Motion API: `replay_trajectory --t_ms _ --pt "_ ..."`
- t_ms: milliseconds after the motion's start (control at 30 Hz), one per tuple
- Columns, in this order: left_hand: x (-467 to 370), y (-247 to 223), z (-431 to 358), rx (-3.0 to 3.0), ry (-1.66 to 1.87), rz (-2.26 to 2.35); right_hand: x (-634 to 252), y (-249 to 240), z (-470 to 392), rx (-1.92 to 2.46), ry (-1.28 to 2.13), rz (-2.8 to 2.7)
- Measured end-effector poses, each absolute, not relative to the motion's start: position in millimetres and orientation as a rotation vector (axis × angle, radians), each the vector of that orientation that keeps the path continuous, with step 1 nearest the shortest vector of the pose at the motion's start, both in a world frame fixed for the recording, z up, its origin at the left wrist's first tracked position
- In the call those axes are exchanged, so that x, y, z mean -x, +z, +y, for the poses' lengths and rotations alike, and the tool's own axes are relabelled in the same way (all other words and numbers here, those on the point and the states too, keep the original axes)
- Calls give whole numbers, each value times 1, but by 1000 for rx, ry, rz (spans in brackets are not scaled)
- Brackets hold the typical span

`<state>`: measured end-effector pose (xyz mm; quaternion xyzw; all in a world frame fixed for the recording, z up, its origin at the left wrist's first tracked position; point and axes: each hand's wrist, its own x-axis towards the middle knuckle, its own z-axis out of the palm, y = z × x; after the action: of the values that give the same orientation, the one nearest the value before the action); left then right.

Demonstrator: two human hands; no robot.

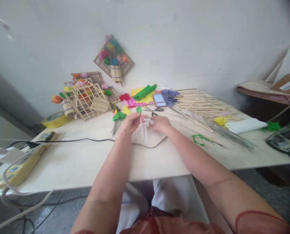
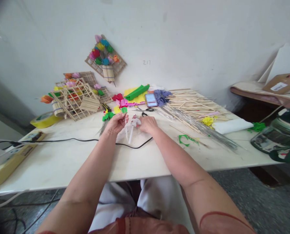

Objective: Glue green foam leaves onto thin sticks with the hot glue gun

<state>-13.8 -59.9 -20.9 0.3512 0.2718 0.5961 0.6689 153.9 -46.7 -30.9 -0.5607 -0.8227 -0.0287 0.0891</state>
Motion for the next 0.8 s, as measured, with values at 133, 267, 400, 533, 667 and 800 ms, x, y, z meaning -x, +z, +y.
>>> replay_trajectory --t_ms 133,267,400,533,667,800 --pt "17 -23 -58 -775 1375 627 -169 -29 -43 1700 -106 -2310" --pt "18 -28 -53 -783 1377 632 -185 -25 -36 1632 195 -1967" --pt "17 -32 -50 -783 1395 659 -195 -16 -35 1199 878 -1635" --pt "14 -34 -50 -799 1384 662 -199 -4 -44 930 1148 -1588" --pt "12 -35 -50 -801 1375 678 -196 4 -54 960 1183 -1656" --pt "12 -35 -50 -803 1366 687 -194 6 -57 964 1130 -1717"
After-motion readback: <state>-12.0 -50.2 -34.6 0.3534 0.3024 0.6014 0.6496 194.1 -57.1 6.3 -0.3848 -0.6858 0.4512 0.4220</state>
